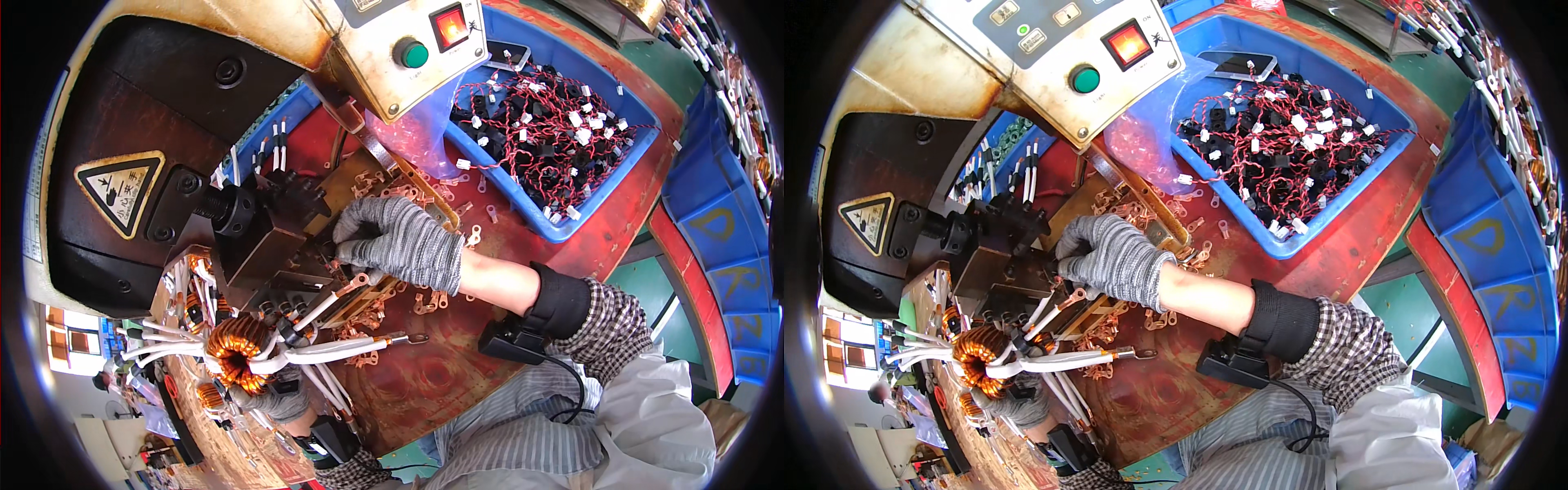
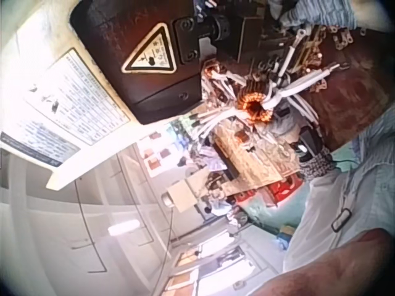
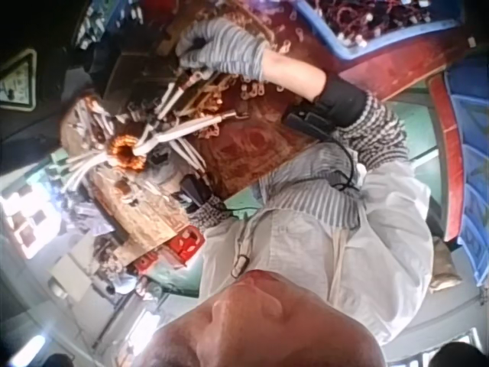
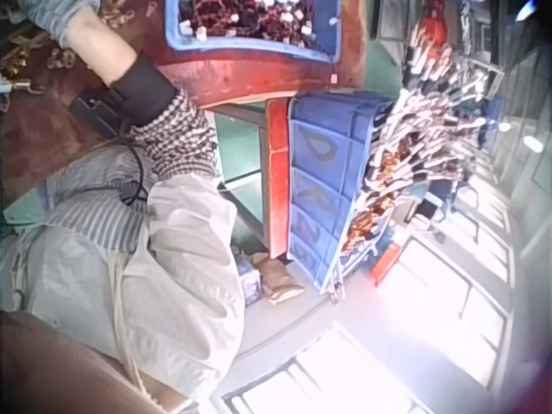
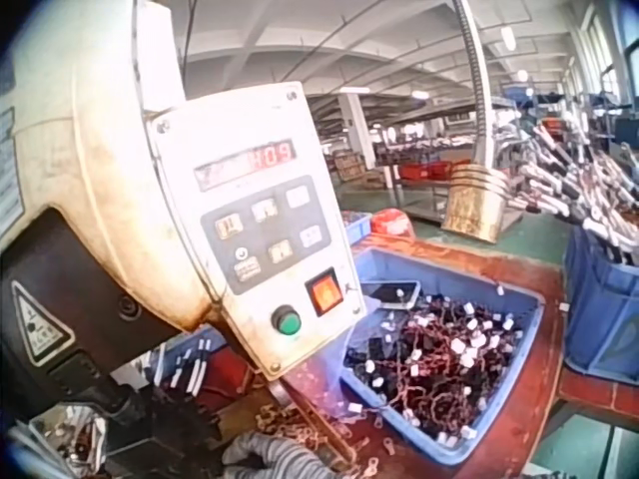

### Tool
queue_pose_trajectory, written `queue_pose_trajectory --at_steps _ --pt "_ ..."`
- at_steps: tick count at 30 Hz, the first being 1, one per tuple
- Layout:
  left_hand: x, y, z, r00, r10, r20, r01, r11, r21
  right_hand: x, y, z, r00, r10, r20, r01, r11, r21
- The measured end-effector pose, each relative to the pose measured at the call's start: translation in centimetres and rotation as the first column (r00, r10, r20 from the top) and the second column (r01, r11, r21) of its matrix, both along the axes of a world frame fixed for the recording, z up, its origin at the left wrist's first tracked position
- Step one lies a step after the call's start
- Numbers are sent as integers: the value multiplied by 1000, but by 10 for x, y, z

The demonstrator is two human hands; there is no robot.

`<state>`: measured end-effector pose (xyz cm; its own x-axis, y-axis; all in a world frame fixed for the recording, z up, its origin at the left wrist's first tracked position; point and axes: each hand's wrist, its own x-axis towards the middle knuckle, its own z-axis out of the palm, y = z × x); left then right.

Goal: Crimping metal terminals onto wires of induction coils using a terminal press machine.

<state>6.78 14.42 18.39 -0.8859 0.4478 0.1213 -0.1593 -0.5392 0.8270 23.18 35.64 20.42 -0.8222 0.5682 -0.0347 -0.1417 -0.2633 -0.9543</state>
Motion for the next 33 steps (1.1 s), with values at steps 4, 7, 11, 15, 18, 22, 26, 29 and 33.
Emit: queue_pose_trajectory --at_steps 4,7,11,15,18,22,26,29,33 --pt "-10 -7 -5 988 -155 25 154 987 43 2 1 -1 1000 2 5 -2 999 35" --pt "-11 -8 -6 989 -148 4 147 988 40 3 1 0 1000 3 9 -4 998 59" --pt "-13 -10 -6 983 -186 12 185 981 58 3 2 -2 1000 10 -11 -10 998 66" --pt "-25 -18 -15 978 -205 22 202 975 97 5 2 -2 1000 -17 -12 18 997 74" --pt "-24 -16 -15 986 -158 -45 159 986 41 6 2 -1 988 -124 -96 127 991 30" --pt "-26 -15 -16 973 -220 -70 225 971 82 10 5 3 990 -132 -45 134 989 60" --pt "-21 -12 -10 944 -309 -113 318 945 77 11 5 0 984 -163 -66 167 983 74" --pt "-18 -8 -8 929 -340 -148 353 933 71 12 5 0 977 -193 -89 201 975 95" --pt "-21 -16 -17 980 -195 -43 197 978 61 10 -3 4 950 -283 -130 292 955 51"
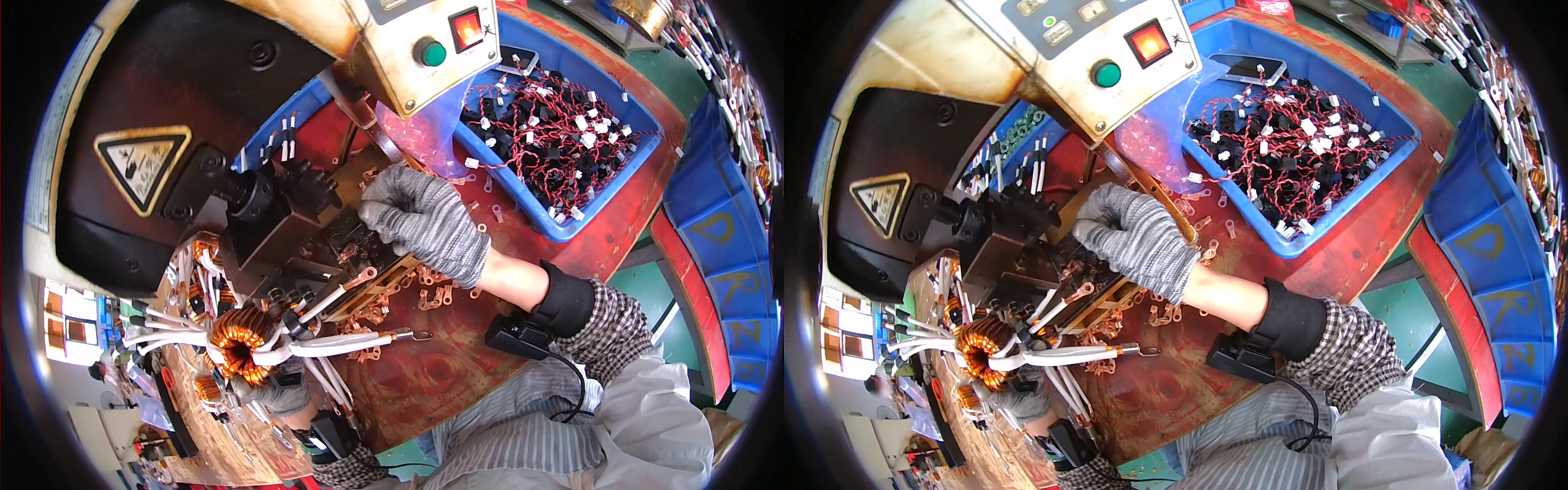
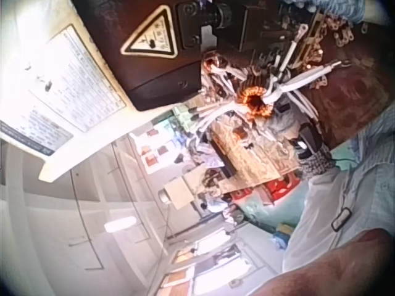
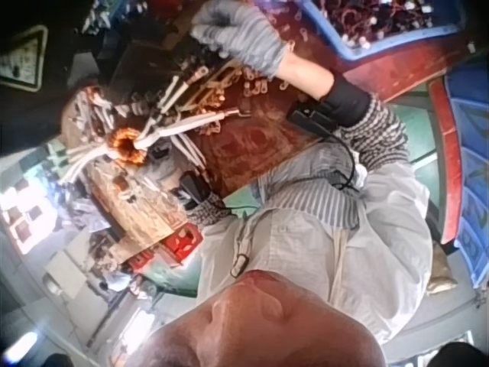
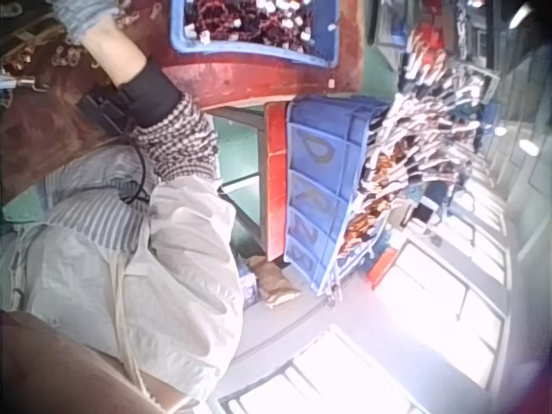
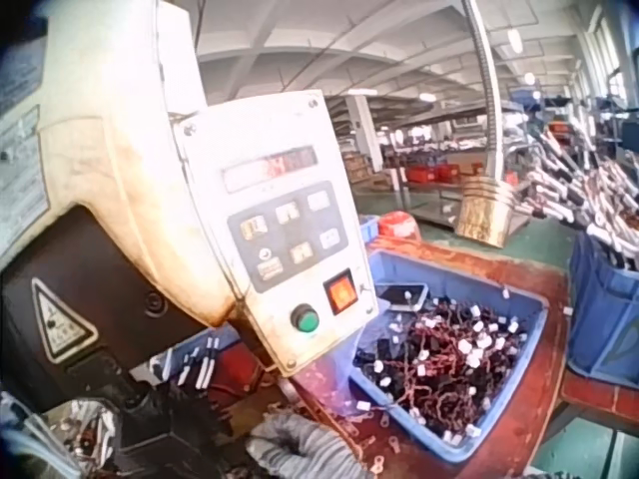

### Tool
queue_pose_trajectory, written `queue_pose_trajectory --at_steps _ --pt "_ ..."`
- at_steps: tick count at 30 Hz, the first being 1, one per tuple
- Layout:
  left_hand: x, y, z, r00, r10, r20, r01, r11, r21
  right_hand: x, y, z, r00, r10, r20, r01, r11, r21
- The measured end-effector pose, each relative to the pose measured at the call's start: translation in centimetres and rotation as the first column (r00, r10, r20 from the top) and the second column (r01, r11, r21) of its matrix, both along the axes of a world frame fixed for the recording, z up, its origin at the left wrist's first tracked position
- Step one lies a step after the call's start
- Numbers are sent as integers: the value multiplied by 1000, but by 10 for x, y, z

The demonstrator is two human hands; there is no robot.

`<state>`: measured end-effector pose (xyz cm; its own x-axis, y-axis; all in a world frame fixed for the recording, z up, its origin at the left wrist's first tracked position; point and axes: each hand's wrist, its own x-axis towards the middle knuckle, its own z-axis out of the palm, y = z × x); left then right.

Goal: Crimping metal terminals onto wires of induction coils using a terminal press machine.

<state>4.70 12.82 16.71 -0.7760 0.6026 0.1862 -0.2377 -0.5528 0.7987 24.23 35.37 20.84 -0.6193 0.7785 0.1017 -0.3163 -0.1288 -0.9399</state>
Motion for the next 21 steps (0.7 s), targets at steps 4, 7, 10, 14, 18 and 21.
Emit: queue_pose_trajectory --at_steps 4,7,10,14,18,21 --pt "5 -6 1 999 36 7 -36 999 -19 4 -6 -5 984 -9 -180 20 998 60" --pt "12 6 0 999 -17 44 14 998 67 21 -14 0 991 24 133 -77 909 409" --pt "35 -8 29 994 -110 6 107 977 183 37 -35 6 869 440 227 -487 841 237" --pt "61 -15 57 943 -315 -110 334 886 322 51 -50 26 664 711 231 -717 693 -74" --pt "77 -31 62 901 -429 58 370 833 411 68 -70 14 722 658 212 -687 645 336" --pt "110 -29 80 946 240 219 -285 937 203 84 -83 14 779 620 92 -597 690 410"
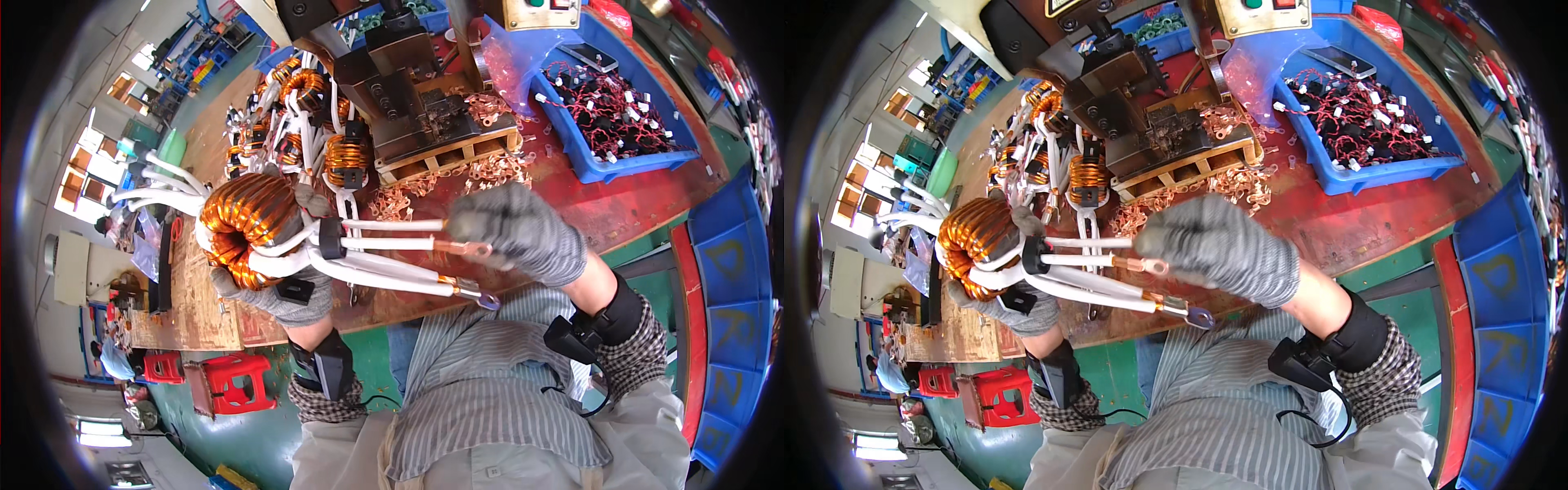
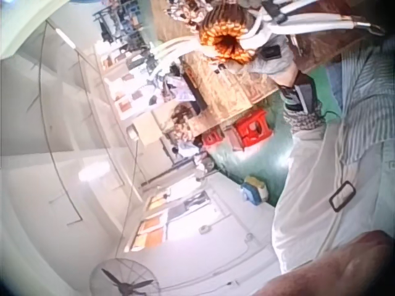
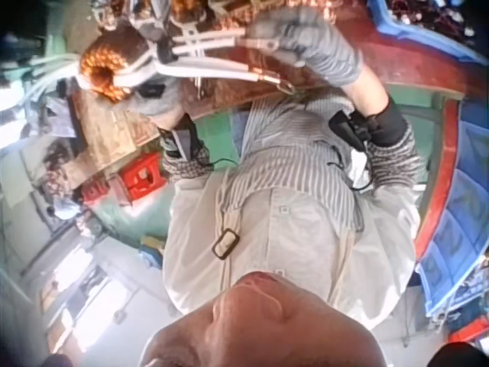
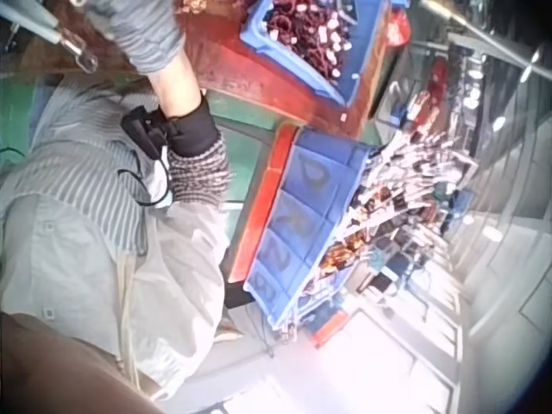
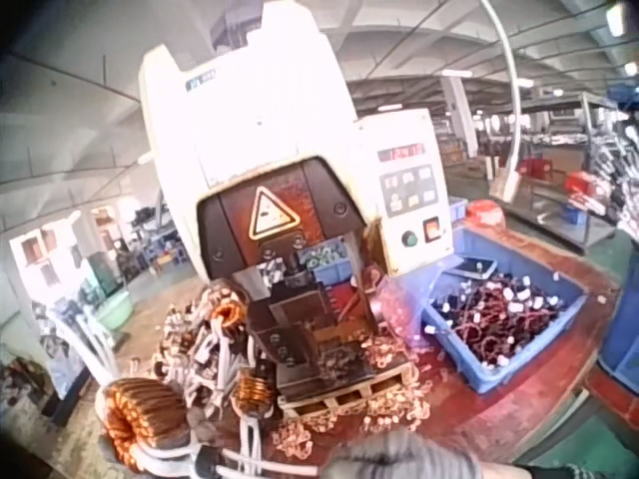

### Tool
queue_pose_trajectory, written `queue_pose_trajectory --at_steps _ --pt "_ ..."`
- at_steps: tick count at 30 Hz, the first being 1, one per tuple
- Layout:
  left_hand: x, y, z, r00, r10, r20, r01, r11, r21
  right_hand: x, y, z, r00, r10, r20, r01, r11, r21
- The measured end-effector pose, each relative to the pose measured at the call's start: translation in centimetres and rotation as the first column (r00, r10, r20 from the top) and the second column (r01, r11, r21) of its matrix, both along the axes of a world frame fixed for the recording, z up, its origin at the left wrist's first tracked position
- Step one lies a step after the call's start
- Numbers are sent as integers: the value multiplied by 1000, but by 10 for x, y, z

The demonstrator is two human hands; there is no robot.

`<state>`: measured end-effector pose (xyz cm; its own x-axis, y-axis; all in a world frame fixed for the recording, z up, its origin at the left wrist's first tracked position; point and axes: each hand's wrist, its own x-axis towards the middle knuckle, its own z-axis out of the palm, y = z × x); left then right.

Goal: Crimping metal terminals onto wires of induction coils using a terminal press machine.

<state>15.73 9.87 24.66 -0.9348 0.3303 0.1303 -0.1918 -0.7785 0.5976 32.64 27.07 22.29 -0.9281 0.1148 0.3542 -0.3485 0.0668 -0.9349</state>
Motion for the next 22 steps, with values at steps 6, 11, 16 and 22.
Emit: queue_pose_trajectory --at_steps 6,11,16,22 --pt "10 -34 8 930 -343 -128 363 913 186 30 -9 15 965 102 240 -25 953 -303" --pt "2 -67 16 926 -40 -376 -90 942 -322 51 0 -6 943 -216 254 260 953 -154" --pt "2 -87 93 287 -453 -844 -735 460 -497 44 -27 7 978 -67 -197 189 680 708" --pt "25 -61 95 -185 -650 -737 -977 42 208 11 -88 57 888 -41 -458 421 473 774"
